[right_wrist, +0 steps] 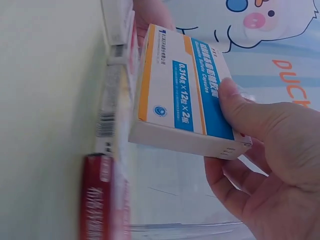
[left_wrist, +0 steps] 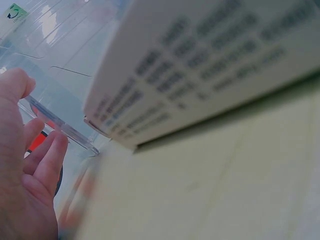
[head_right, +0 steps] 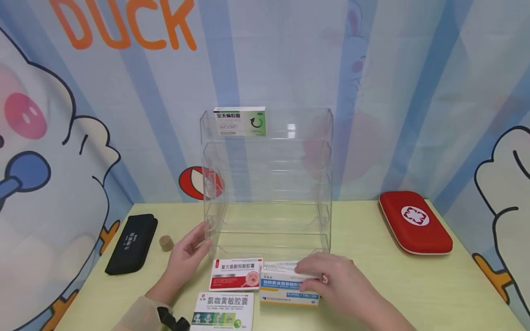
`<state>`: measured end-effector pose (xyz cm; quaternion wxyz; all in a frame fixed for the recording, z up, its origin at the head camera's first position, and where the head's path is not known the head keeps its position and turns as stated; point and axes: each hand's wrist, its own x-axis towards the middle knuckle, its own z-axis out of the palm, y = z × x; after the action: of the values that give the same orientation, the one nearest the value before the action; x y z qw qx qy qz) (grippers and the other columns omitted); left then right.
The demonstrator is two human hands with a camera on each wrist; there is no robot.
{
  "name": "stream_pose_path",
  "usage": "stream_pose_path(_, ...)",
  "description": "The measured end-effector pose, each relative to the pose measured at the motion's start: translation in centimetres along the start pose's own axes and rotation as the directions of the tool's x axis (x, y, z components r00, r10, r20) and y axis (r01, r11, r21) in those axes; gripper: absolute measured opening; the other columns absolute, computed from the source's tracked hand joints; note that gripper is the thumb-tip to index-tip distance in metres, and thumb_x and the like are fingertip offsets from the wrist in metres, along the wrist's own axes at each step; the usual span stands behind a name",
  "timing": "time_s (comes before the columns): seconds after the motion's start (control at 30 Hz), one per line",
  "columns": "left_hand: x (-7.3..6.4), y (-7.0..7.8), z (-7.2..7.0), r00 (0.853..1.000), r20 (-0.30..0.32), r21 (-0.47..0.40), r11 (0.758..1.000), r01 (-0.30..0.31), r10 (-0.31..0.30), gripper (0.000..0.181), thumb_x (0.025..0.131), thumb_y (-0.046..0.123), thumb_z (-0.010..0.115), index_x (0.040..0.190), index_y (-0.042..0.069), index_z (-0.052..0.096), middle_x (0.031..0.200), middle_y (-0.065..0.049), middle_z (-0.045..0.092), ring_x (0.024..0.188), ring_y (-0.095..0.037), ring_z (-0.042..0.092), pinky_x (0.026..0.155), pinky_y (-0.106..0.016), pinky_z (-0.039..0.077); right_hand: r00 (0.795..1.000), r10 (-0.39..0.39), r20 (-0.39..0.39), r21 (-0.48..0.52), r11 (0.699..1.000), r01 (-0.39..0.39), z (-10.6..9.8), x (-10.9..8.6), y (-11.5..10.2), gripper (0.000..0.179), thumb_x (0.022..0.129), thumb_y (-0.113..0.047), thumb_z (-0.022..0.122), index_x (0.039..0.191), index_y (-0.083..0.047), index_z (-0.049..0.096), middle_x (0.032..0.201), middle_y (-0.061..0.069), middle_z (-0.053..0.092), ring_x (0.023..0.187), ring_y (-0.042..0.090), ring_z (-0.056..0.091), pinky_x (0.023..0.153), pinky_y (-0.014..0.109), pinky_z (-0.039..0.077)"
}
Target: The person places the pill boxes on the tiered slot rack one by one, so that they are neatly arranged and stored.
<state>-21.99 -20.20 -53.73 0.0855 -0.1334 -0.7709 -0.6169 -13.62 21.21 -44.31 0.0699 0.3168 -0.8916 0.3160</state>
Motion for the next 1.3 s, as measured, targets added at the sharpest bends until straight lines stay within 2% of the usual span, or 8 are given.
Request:
stream_pose_path(0.17, 0.0, 0.0, 0.2, 1.000, 0.004, -0.005, 1.000, -0.012, 0.012, 0.061, 0.106, 0.004, 0.071, 0.164, 0.011, 0.052, 0.164, -0.019, 0.058, 0.147, -0.042, 0.061, 0.109, -0.017, 0.058, 0.989, -0.058, -0.133, -0.137, 0.990, 0.039, -2.3, 1.6, -0.7, 0.040, 0.080, -0.017, 0.098, 0.116, -0.028, 0.084, 0.117, -0.012, 0.083, 0.107, 0.011, 0.079, 0.087, 0.027, 0.070)
stream_pose_path(0.27, -0.2, -0.1, 0.2, 1.000, -0.006, 0.001, 1.000, -0.004, 0.004, 0.061, 0.106, 0.004, 0.071, 0.163, 0.011, 0.052, 0.164, -0.019, 0.058, 0.145, -0.042, 0.063, 0.108, -0.017, 0.058, 0.975, -0.120, -0.185, -0.190, 0.978, 0.084, -4.1, 3.1, -0.8, 0.042, 0.078, -0.014, 0.100, 0.116, -0.025, 0.085, 0.118, -0.009, 0.084, 0.107, 0.016, 0.081, 0.089, 0.018, 0.067)
stream_pose_path(0.43, -0.3, -0.1, 0.2, 0.999, -0.027, 0.008, 1.000, 0.024, -0.024, 0.061, 0.105, 0.005, 0.072, 0.163, 0.011, 0.054, 0.164, -0.019, 0.058, 0.143, -0.043, 0.064, 0.107, -0.015, 0.058, 0.931, -0.223, -0.289, -0.246, 0.957, 0.153, -7.3, 6.0, -0.8, 0.047, 0.075, -0.008, 0.100, 0.119, -0.018, 0.084, 0.117, 0.000, 0.086, 0.104, 0.022, 0.083, 0.092, -0.001, 0.053)
stream_pose_path(0.63, -0.3, 0.0, -0.1, 1.000, -0.004, 0.001, 1.000, 0.025, -0.025, 0.062, 0.106, 0.007, 0.072, 0.164, 0.014, 0.052, 0.165, -0.018, 0.057, 0.146, -0.040, 0.063, 0.109, -0.018, 0.058, 0.877, -0.296, -0.380, -0.297, 0.936, 0.187, -10.9, 9.4, -1.0, 0.047, 0.074, -0.005, 0.099, 0.118, -0.013, 0.085, 0.116, 0.006, 0.086, 0.100, 0.026, 0.083, 0.090, -0.006, 0.046)
stream_pose_path(0.67, -0.3, 0.1, -0.1, 1.000, -0.002, 0.003, 1.000, 0.023, -0.023, 0.062, 0.106, 0.007, 0.072, 0.164, 0.015, 0.052, 0.166, -0.017, 0.057, 0.146, -0.040, 0.063, 0.109, -0.018, 0.058, 0.871, -0.298, -0.392, -0.301, 0.936, 0.185, -11.3, 10.0, -1.0, 0.046, 0.075, -0.005, 0.099, 0.118, -0.013, 0.085, 0.116, 0.007, 0.086, 0.100, 0.026, 0.083, 0.092, -0.005, 0.045)
stream_pose_path(0.97, -0.1, 0.2, -0.4, 1.000, 0.011, 0.008, 1.000, 0.008, -0.008, 0.062, 0.106, 0.006, 0.071, 0.165, 0.015, 0.052, 0.166, -0.016, 0.057, 0.146, -0.038, 0.063, 0.110, -0.018, 0.058, 0.825, -0.250, -0.507, -0.252, 0.958, 0.135, -14.3, 14.2, -1.4, 0.028, 0.089, -0.005, 0.090, 0.117, -0.005, 0.083, 0.117, 0.013, 0.085, 0.097, 0.028, 0.080, 0.065, 0.005, 0.037)
stream_pose_path(1.17, 0.0, 0.2, -0.1, 1.000, 0.015, 0.000, 1.000, -0.012, 0.012, 0.062, 0.105, 0.006, 0.072, 0.164, 0.014, 0.053, 0.164, -0.017, 0.059, 0.147, -0.040, 0.061, 0.110, -0.018, 0.058, 0.784, -0.190, -0.591, -0.222, 0.973, 0.069, -15.7, 16.3, -1.6, 0.027, 0.092, -0.008, 0.088, 0.118, -0.002, 0.082, 0.120, 0.015, 0.084, 0.107, 0.034, 0.081, 0.078, 0.000, 0.043)
stream_pose_path(1.3, 0.1, 0.0, 0.0, 1.000, 0.012, 0.004, 1.000, -0.009, 0.009, 0.062, 0.106, 0.007, 0.072, 0.164, 0.014, 0.053, 0.163, -0.018, 0.059, 0.145, -0.041, 0.063, 0.109, -0.017, 0.057, 0.752, -0.122, -0.648, -0.146, 0.989, 0.034, -17.0, 17.5, -2.0, 0.025, 0.095, -0.009, 0.087, 0.119, -0.002, 0.082, 0.125, 0.012, 0.083, 0.111, 0.000, 0.077, 0.092, 0.000, 0.054)
